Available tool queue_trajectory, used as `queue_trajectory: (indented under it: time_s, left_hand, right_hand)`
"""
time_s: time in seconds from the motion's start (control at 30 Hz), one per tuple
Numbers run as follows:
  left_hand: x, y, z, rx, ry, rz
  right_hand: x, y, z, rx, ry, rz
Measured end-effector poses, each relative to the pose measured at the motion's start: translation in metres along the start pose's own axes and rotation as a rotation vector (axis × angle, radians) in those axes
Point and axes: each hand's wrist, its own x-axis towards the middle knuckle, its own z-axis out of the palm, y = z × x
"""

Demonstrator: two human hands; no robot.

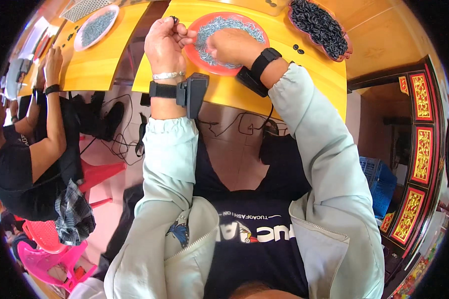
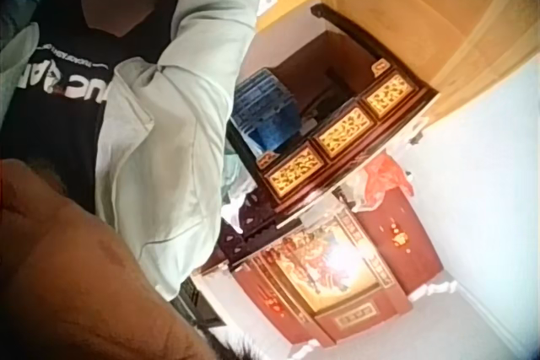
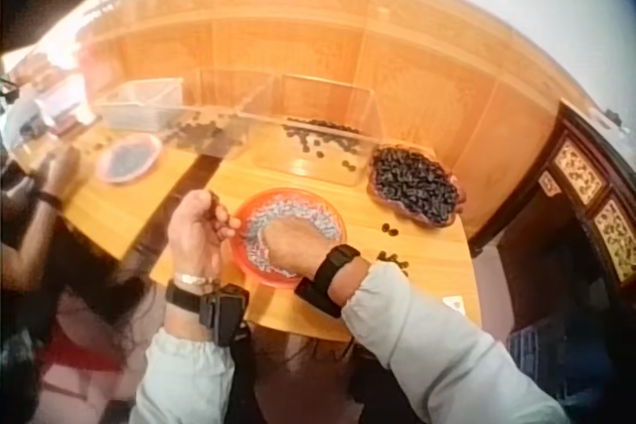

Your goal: The person assembles small components by picking up metal pins and black plastic pieces from plates, inserting the pins into the plastic pieces by hand, and placing the assembled parts on the table.

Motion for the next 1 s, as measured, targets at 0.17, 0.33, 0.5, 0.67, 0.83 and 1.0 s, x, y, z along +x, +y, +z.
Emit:
queue_trajectory:
  time_s: [0.17, 0.33, 0.5, 0.67, 0.83, 1.0]
  left_hand:
    - [0.0, 0.001, -0.003, 0.001, 0.005, -0.012]
    - [0.001, 0.003, 0.0, -0.002, 0.005, -0.009]
    - [-0.002, 0.003, 0.008, -0.016, 0.043, -0.006]
    - [-0.011, -0.01, 0.021, 0.023, 0.041, -0.073]
    - [-0.027, -0.02, 0.038, 0.127, -0.031, -0.14]
    - [-0.046, -0.03, 0.053, 0.221, -0.068, -0.229]
  right_hand:
    - [0.001, -0.003, 0.005, -0.014, -0.037, -0.005]
    - [-0.006, 0.015, 0.003, 0.117, 0.068, -0.069]
    - [-0.022, 0.028, -0.007, 0.451, 0.334, 0.017]
    - [-0.042, 0.026, -0.002, 0.805, 0.33, 0.104]
    - [-0.065, 0.023, 0.003, 1.303, 0.469, 0.063]
    - [-0.075, 0.027, 0.007, 1.514, 0.582, 0.043]
